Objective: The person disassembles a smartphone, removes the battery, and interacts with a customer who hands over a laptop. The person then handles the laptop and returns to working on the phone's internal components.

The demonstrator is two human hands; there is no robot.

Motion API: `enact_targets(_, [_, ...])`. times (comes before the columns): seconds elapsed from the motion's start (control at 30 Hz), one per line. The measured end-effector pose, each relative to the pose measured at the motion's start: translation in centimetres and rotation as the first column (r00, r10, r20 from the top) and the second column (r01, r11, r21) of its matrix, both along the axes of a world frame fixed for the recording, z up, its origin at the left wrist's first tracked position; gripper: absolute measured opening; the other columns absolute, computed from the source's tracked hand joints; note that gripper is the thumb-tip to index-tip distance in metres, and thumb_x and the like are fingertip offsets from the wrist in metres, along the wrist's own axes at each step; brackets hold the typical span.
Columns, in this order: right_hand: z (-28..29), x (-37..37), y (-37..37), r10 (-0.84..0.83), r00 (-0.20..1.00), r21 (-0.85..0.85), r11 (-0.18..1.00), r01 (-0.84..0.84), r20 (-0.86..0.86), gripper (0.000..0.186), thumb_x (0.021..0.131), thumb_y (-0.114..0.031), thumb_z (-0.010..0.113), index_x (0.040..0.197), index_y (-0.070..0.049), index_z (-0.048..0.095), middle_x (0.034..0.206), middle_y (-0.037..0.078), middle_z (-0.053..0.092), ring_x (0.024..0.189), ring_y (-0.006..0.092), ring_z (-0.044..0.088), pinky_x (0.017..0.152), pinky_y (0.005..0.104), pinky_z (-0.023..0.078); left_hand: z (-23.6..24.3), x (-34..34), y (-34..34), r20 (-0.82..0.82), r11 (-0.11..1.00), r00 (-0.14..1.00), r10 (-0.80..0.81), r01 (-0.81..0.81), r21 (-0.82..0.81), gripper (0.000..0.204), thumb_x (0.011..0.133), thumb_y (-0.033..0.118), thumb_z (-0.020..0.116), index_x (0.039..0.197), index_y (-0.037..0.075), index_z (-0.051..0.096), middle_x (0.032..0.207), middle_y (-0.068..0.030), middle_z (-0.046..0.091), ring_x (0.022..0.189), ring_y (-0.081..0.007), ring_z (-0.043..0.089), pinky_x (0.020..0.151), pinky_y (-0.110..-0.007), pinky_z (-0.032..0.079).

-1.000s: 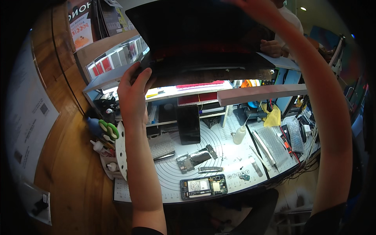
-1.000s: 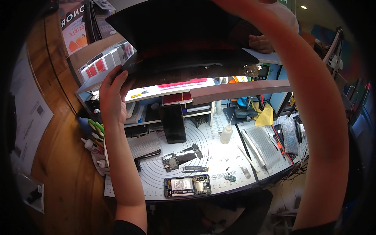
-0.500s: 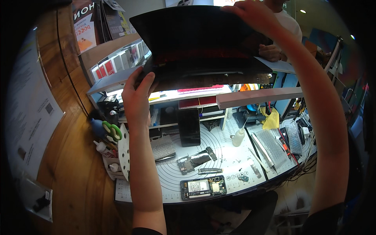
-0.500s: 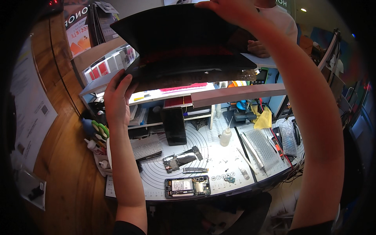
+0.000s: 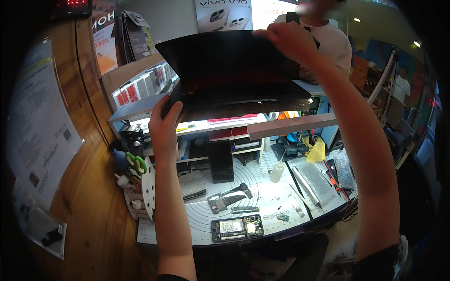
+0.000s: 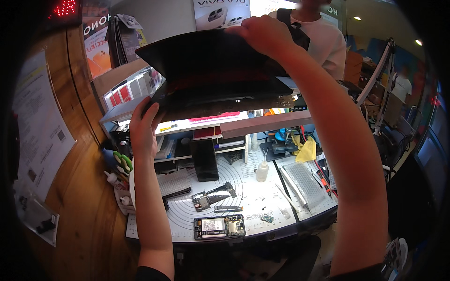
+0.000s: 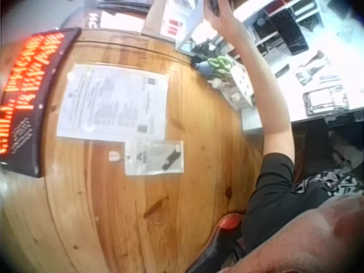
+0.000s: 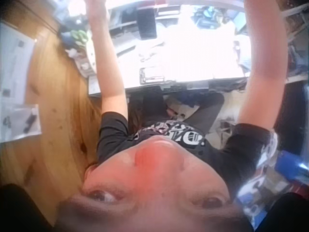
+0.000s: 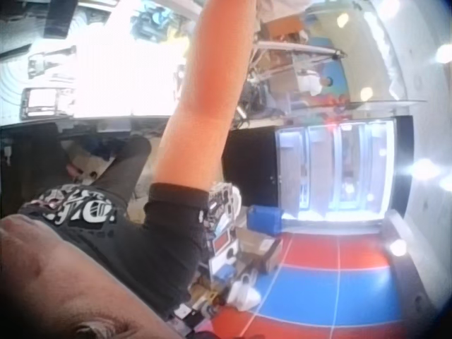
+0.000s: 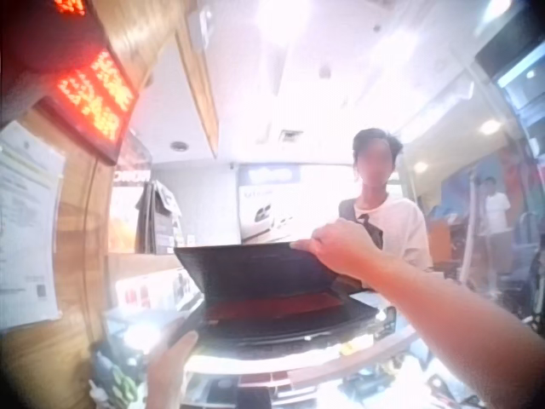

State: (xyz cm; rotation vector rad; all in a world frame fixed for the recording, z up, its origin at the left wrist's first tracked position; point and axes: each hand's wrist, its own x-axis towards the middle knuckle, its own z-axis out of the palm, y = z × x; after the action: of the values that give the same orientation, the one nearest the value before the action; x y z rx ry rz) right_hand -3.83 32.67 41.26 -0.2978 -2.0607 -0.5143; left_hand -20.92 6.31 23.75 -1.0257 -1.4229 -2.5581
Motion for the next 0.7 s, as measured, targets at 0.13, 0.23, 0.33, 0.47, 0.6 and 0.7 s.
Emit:
enact_targets(0.13, [-0.6,0.3,-0.3,-0.012,1.000,0.017,1.000,0.012,0.005,0.059,0.095,-0.063,0.050,0.086,-0.010,0.074,0.080,0.015,0.072,0.080,0.0353,0.071,0.073,0.0454,0.057,0.2,0.5,0.1,-0.028,1.000,0.999,0.023,-0.023,-0.001,0.056,0.093,0.007,0.068,0.143,0.000,0.045,0.128,-0.0183,0.054,0.119,-0.0250,0.059,0.108,-0.040,0.049])
enact_targets(0.23, [-1.3,0.3,0.2,0.046,0.998,0.060,0.997,-0.044,-0.038,0.054,0.095,-0.059,0.054,0.084,-0.010,0.074,0.071,0.015,0.068,0.070,0.0361,0.069,0.066,0.0449,0.054,0.2,0.5,0.2,-0.018,1.000,1.000,0.023,-0.023,-0.019,0.061,0.093,0.006,0.068,0.147,0.003,0.040,0.128,-0.0188,0.054,0.120,-0.0251,0.058,0.108,-0.040,0.048])
enact_targets(0.33, [-1.9,0.8,0.0,0.069,0.997,0.088,0.994,-0.065,-0.047,0.052,0.095,-0.056,0.056,0.082,-0.010,0.075,0.067,0.015,0.067,0.065,0.0359,0.067,0.062,0.0445,0.052,-0.1,0.1,0.4,-0.030,1.000,1.000,-0.005,0.005,0.022,0.063,0.094,0.007,0.068,0.149,0.004,0.038,0.128,-0.0186,0.053,0.120,-0.0254,0.058,0.109,-0.040,0.047])
enact_targets(0.47, [-2.7,1.6,-0.8,-0.016,0.998,0.065,0.998,0.013,0.056,0.060,0.096,-0.063,0.048,0.081,-0.010,0.071,0.077,0.012,0.071,0.077,0.0317,0.072,0.068,0.0430,0.057,-0.5,-0.2,0.0,-0.073,1.000,0.997,0.005,-0.006,-0.014,0.065,0.095,0.011,0.067,0.151,0.005,0.036,0.126,-0.0170,0.054,0.118,-0.0238,0.058,0.107,-0.039,0.048])
enact_targets(0.6, [-3.4,2.5,-2.1,0.055,0.994,0.047,0.997,-0.060,0.099,0.055,0.096,-0.057,0.052,0.081,-0.008,0.071,0.075,0.012,0.070,0.077,0.0317,0.072,0.065,0.0435,0.056,-0.6,-0.4,-0.4,-0.101,0.999,0.995,0.011,-0.016,-0.046,0.062,0.098,0.012,0.064,0.152,0.006,0.035,0.125,-0.0157,0.055,0.118,-0.0225,0.057,0.109,-0.041,0.046])
enact_targets(0.7, [-4.0,3.3,-1.7,0.077,0.992,0.029,0.996,-0.080,0.098,0.040,0.095,-0.048,0.059,0.089,-0.012,0.075,0.078,0.012,0.070,0.078,0.0324,0.069,0.069,0.0444,0.054,-0.7,-0.3,0.1,-0.077,1.000,0.997,-0.006,0.004,-0.028,0.060,0.098,0.012,0.064,0.150,0.003,0.036,0.126,-0.0155,0.055,0.118,-0.0225,0.057,0.109,-0.041,0.047])
